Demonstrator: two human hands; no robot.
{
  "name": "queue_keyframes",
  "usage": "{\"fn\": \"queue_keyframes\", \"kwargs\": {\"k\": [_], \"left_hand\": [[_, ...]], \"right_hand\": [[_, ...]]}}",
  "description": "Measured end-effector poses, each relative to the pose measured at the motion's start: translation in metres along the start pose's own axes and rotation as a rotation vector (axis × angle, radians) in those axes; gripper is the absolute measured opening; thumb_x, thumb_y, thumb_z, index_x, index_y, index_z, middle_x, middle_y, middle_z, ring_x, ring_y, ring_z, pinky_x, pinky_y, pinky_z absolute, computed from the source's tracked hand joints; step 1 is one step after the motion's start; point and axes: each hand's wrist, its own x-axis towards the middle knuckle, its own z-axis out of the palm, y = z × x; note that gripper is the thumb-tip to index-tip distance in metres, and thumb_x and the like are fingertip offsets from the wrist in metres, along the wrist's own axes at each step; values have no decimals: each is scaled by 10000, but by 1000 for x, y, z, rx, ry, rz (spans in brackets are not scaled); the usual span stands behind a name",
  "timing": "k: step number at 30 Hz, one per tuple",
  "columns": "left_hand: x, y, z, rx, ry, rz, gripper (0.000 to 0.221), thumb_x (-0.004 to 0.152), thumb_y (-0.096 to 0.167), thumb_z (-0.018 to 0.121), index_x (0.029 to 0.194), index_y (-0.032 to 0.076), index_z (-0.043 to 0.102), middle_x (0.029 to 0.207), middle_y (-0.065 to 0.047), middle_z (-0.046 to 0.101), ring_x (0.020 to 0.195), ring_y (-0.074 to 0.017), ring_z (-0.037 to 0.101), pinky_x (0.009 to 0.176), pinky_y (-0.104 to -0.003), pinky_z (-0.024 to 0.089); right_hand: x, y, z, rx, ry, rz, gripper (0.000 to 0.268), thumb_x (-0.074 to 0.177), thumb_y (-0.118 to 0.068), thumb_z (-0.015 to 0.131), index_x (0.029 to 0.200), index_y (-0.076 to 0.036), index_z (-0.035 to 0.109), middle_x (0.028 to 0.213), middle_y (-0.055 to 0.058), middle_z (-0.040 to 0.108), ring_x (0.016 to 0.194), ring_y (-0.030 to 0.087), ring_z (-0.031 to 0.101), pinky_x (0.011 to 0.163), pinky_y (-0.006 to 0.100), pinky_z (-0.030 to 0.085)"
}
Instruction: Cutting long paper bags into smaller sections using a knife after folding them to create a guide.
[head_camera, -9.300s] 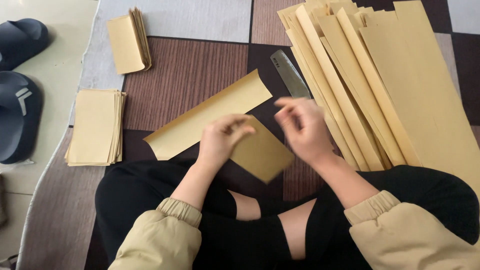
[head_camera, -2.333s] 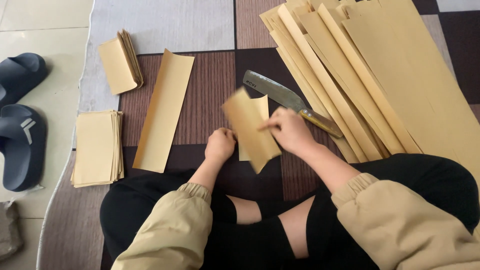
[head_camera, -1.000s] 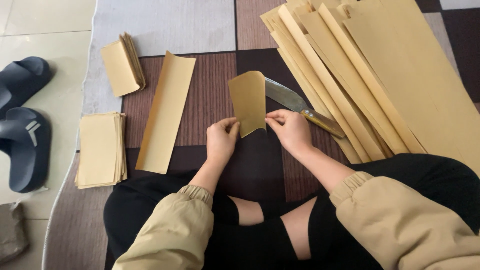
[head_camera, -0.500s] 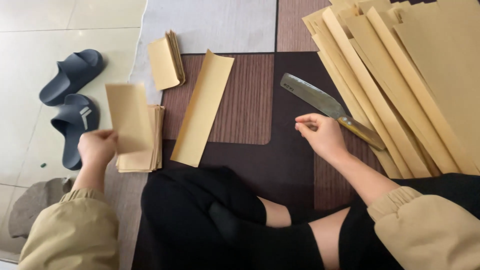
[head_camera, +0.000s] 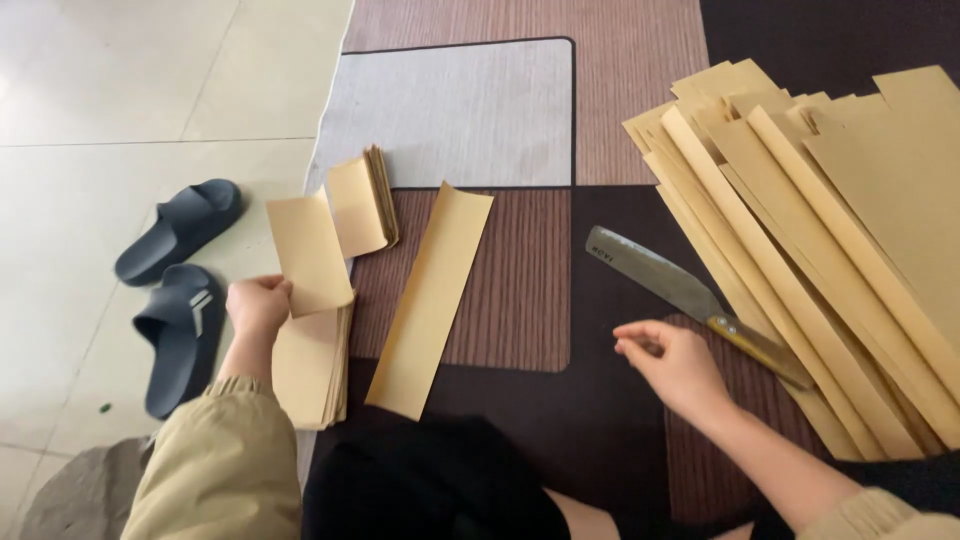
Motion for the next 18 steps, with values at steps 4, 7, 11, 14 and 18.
{"fn": "queue_keyframes", "kwargs": {"k": [4, 7, 11, 14, 18], "left_hand": [[40, 31, 24, 4, 17, 21, 293, 850, 254, 725, 1101, 184, 857, 1053, -113, 807, 1063, -248, 747, 930, -348, 553], [62, 50, 38, -16, 33, 33, 273, 851, 248, 748, 1093, 184, 856, 1045, -120, 803, 1060, -263, 746, 958, -366, 547], [80, 59, 61, 34, 25, 117, 321, 934, 291, 790, 1171, 75, 804, 1172, -164, 771, 1136, -358, 696, 958, -453, 520], [40, 72, 80, 34, 126, 223, 303, 993, 247, 689, 1222, 61, 756, 1236, -189, 721, 1159, -421, 664, 955, -507, 504], [-81, 123, 92, -96, -43, 440, 283, 1021, 208, 543, 850, 78, 727, 814, -109, 761, 798, -286, 718, 684, -450, 499]], "right_hand": [[9, -1, 3, 59, 4, -7, 229, 934, -156, 714, 1104, -115, 861, 981, 58, 901, 947, 109, 832, 925, 247, 605], [13, -11, 2, 56, -30, 82, 235, 940, -163, 710, 1117, -137, 864, 1004, 43, 908, 994, 97, 834, 964, 242, 599], [18, -13, 1, 41, -81, 107, 244, 927, -205, 742, 1125, -154, 876, 1000, 3, 901, 944, 79, 805, 934, 227, 600], [18, -10, 2, 23, -103, 95, 238, 913, -233, 765, 1106, -173, 890, 985, -35, 890, 885, 63, 773, 897, 215, 585], [14, -9, 0, 45, -118, 36, 250, 909, -249, 754, 1111, -175, 883, 1032, -40, 897, 921, 62, 800, 897, 222, 598]]}}
